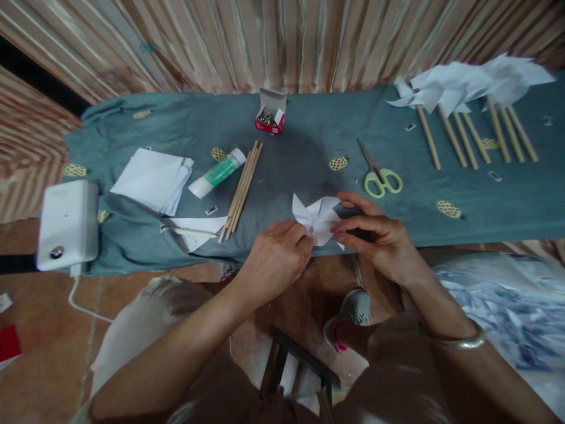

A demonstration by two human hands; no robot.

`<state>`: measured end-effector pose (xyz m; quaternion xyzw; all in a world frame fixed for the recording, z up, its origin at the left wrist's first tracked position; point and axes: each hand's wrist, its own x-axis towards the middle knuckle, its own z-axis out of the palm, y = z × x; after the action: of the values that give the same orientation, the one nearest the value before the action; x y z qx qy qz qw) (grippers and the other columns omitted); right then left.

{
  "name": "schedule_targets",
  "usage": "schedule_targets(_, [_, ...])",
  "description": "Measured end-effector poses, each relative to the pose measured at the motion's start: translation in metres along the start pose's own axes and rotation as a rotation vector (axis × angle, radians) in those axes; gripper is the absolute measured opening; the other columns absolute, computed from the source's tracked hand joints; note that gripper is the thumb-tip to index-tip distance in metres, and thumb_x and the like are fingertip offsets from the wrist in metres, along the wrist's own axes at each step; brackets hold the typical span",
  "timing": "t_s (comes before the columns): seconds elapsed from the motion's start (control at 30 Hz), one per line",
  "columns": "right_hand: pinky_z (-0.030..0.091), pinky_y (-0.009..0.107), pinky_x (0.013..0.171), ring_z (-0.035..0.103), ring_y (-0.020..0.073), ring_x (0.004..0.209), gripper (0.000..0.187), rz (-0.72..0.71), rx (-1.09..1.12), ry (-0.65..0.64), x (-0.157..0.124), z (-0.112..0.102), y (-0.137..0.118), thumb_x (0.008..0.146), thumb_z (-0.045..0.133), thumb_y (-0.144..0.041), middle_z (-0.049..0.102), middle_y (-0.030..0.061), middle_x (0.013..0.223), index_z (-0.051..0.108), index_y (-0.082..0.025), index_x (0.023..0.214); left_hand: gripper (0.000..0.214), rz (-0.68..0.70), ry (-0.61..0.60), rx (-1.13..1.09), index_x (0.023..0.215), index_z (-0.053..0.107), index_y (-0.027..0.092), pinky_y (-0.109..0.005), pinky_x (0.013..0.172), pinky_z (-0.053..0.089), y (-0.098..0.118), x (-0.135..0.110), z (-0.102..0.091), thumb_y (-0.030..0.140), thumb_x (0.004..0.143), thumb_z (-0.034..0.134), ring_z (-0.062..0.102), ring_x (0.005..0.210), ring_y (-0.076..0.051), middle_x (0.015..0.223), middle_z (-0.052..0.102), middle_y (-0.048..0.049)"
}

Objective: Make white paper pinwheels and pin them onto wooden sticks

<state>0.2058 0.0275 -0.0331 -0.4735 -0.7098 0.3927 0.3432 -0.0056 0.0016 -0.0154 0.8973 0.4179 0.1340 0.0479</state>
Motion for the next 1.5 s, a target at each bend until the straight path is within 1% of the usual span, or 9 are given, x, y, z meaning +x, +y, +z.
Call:
schedule_targets(0.13, [0.041, 0.049, 0.103, 0.054, 0.0269, 0.118, 0.003, -0.053, -0.115, 0.03, 0.001, 0.007, 0.0, 0.078, 0.07, -0.025, 0.056, 0.0046, 0.133, 0.072, -0.025, 0.08, 0.016, 0.023, 0.015, 0.005, 0.096, 0.063, 0.013, -0.036, 0.071, 0.047, 0.003, 0.0, 0.002, 0.019, 0.091, 0.049, 0.06, 0.083, -0.022, 0.089, 0.066, -0.0074])
schedule_targets(0.3, [0.042, 0.049, 0.101, 0.055, 0.0272, 0.116, 0.002, -0.082, -0.189, 0.066, 0.002, 0.014, 0.0, 0.078, 0.069, -0.023, 0.058, 0.006, 0.13, 0.071, -0.023, 0.078, 0.021, 0.051, 0.034, -0.019, 0.109, 0.059, 0.013, -0.033, 0.075, 0.05, 0.005, -0.002, 0.005, 0.019, 0.094, 0.046, 0.06, 0.089, -0.02, 0.094, 0.067, -0.0076])
schedule_targets(0.47, [0.043, 0.05, 0.1, 0.055, 0.0269, 0.115, 0.004, -0.081, -0.226, 0.089, 0.001, 0.018, -0.004, 0.08, 0.067, -0.022, 0.058, 0.0067, 0.129, 0.071, -0.023, 0.078, 0.018, 0.078, 0.019, -0.045, 0.102, 0.062, 0.012, -0.032, 0.078, 0.052, 0.006, -0.001, 0.006, 0.016, 0.093, 0.046, 0.059, 0.092, -0.02, 0.094, 0.066, -0.0073])
schedule_targets(0.63, [0.046, 0.05, 0.097, 0.056, 0.0266, 0.112, 0.006, -0.115, -0.27, 0.122, 0.001, 0.021, -0.007, 0.081, 0.065, -0.02, 0.061, 0.0059, 0.125, 0.071, -0.024, 0.081, 0.018, 0.05, 0.003, -0.092, 0.094, 0.064, 0.012, -0.031, 0.079, 0.053, 0.004, 0.0, 0.007, 0.015, 0.093, 0.046, 0.058, 0.089, -0.02, 0.092, 0.065, -0.007])
schedule_targets(0.9, [0.048, 0.05, 0.093, 0.057, 0.0274, 0.11, 0.007, -0.2, -0.359, 0.185, -0.005, 0.021, -0.01, 0.084, 0.064, -0.021, 0.063, 0.0085, 0.122, 0.07, -0.023, 0.086, 0.019, -0.011, 0.076, -0.311, 0.102, 0.065, 0.014, -0.032, 0.082, 0.054, -0.004, -0.003, 0.016, 0.015, 0.092, 0.049, 0.06, 0.093, -0.018, 0.098, 0.066, -0.0074])
schedule_targets(1.03, [0.048, 0.05, 0.093, 0.056, 0.0285, 0.112, 0.009, -0.262, -0.399, 0.17, -0.007, 0.021, -0.011, 0.085, 0.062, -0.019, 0.062, 0.011, 0.124, 0.069, -0.022, 0.089, 0.019, -0.052, 0.124, -0.443, 0.101, 0.067, 0.015, -0.03, 0.082, 0.053, -0.008, -0.002, 0.018, 0.015, 0.091, 0.051, 0.062, 0.093, -0.017, 0.098, 0.068, -0.0066])
schedule_targets(1.23, [0.049, 0.05, 0.091, 0.056, 0.0288, 0.111, 0.013, -0.293, -0.433, 0.141, -0.007, 0.022, -0.01, 0.087, 0.059, -0.02, 0.061, 0.0109, 0.124, 0.07, -0.022, 0.093, 0.018, -0.056, 0.131, -0.5, 0.099, 0.068, 0.013, -0.028, 0.083, 0.052, -0.008, 0.0, 0.017, 0.011, 0.087, 0.055, 0.063, 0.093, -0.017, 0.095, 0.068, -0.0067])
schedule_targets(1.37, [0.049, 0.05, 0.091, 0.055, 0.0296, 0.112, 0.015, -0.283, -0.452, 0.129, -0.007, 0.022, -0.011, 0.087, 0.057, -0.02, 0.061, 0.0106, 0.123, 0.071, -0.022, 0.093, 0.019, -0.061, 0.116, -0.501, 0.099, 0.069, 0.012, -0.028, 0.084, 0.052, -0.008, 0.001, 0.014, 0.01, 0.087, 0.055, 0.063, 0.093, -0.017, 0.095, 0.068, -0.0072])
schedule_targets(1.5, [0.049, 0.051, 0.091, 0.056, 0.0291, 0.111, 0.015, -0.278, -0.45, 0.132, -0.008, 0.022, -0.012, 0.087, 0.058, -0.02, 0.06, 0.0085, 0.123, 0.07, -0.025, 0.093, 0.019, -0.07, 0.068, -0.485, 0.099, 0.069, 0.014, -0.03, 0.083, 0.052, -0.008, 0.002, 0.011, 0.012, 0.088, 0.053, 0.062, 0.092, -0.018, 0.094, 0.068, -0.0065])
